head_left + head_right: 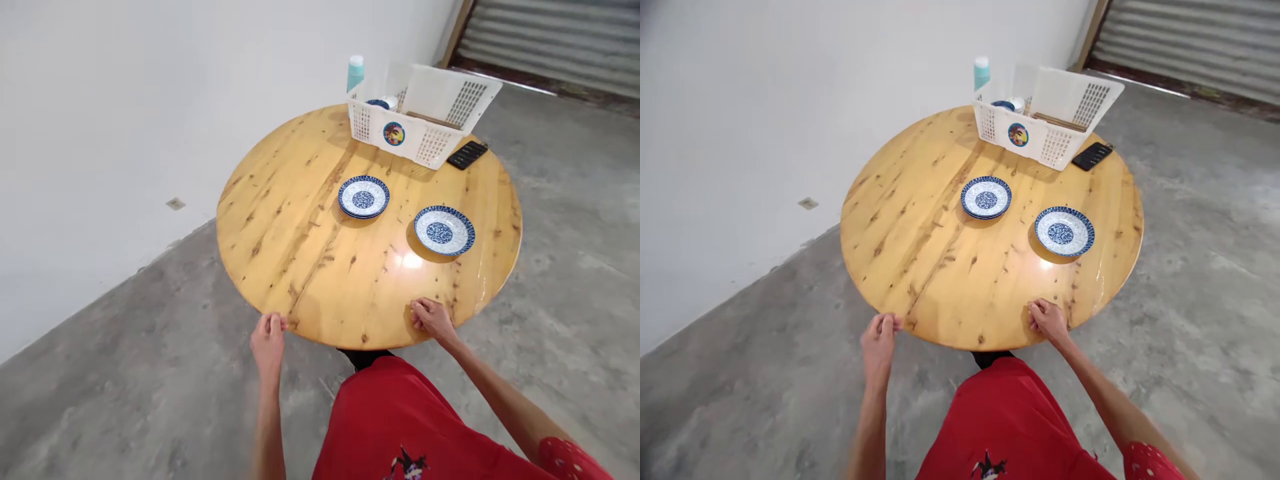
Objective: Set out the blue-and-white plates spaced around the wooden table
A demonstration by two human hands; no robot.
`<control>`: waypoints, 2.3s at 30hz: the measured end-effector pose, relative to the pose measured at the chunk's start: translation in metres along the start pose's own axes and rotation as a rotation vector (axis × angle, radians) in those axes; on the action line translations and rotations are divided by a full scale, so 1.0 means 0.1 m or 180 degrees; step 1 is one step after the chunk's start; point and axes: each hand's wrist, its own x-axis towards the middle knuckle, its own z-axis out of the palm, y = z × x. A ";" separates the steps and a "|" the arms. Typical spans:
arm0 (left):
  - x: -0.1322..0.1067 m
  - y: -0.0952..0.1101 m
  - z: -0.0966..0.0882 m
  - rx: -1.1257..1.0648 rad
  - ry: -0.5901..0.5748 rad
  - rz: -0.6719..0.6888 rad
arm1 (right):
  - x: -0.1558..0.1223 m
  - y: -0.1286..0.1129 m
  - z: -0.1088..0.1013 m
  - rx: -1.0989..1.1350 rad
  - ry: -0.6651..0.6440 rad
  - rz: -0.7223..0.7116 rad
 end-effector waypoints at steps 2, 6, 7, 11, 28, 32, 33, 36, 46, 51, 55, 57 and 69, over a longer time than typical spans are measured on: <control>0.56 0.44 0.21 0.0251 -0.0309 0.0353 | 0.09 -0.12 0.03 0.0072 0.0021 0.0155; 1.52 1.20 0.86 0.0570 -0.0936 0.0911 | 0.55 -0.68 0.17 -0.0113 0.0370 -0.0255; 1.71 1.35 1.05 0.0587 -0.1082 0.0974 | 0.72 -0.87 0.21 -0.0162 0.0493 -0.0375; 2.23 1.76 1.78 0.0697 -0.1514 0.1072 | 1.51 -1.63 0.37 -0.0421 0.1007 -0.0696; 2.97 2.19 2.63 0.1830 -0.1869 0.1901 | 2.38 -2.26 0.45 -0.1648 0.1546 -0.0045; 2.87 2.15 2.23 0.1170 -0.2188 0.1968 | 1.86 -2.27 0.65 -0.1017 0.1960 -0.0362; 2.81 2.10 2.08 0.1065 -0.2241 0.1986 | 1.67 -2.24 0.75 -0.0912 0.2037 -0.0449; 2.64 1.79 1.61 0.1014 -0.2387 0.2068 | 1.07 -2.03 1.17 -0.0627 0.2163 -0.0429; 2.49 0.91 1.06 0.1304 -0.3059 0.2214 | 0.19 -1.36 2.36 -0.0114 0.2444 0.0365; 2.62 0.88 1.09 0.1488 -0.3041 0.2415 | 0.24 -1.38 2.50 -0.0294 0.2568 0.0428; 2.67 0.82 1.10 0.1521 -0.3088 0.2489 | 0.25 -1.33 2.60 -0.0389 0.2567 0.0508; 2.68 0.79 1.10 0.1569 -0.3062 0.2576 | 0.25 -1.30 2.65 -0.0424 0.2578 0.0546; 2.66 0.77 1.07 0.1755 -0.3091 0.2447 | 0.24 -1.29 2.69 -0.0459 0.2582 0.0651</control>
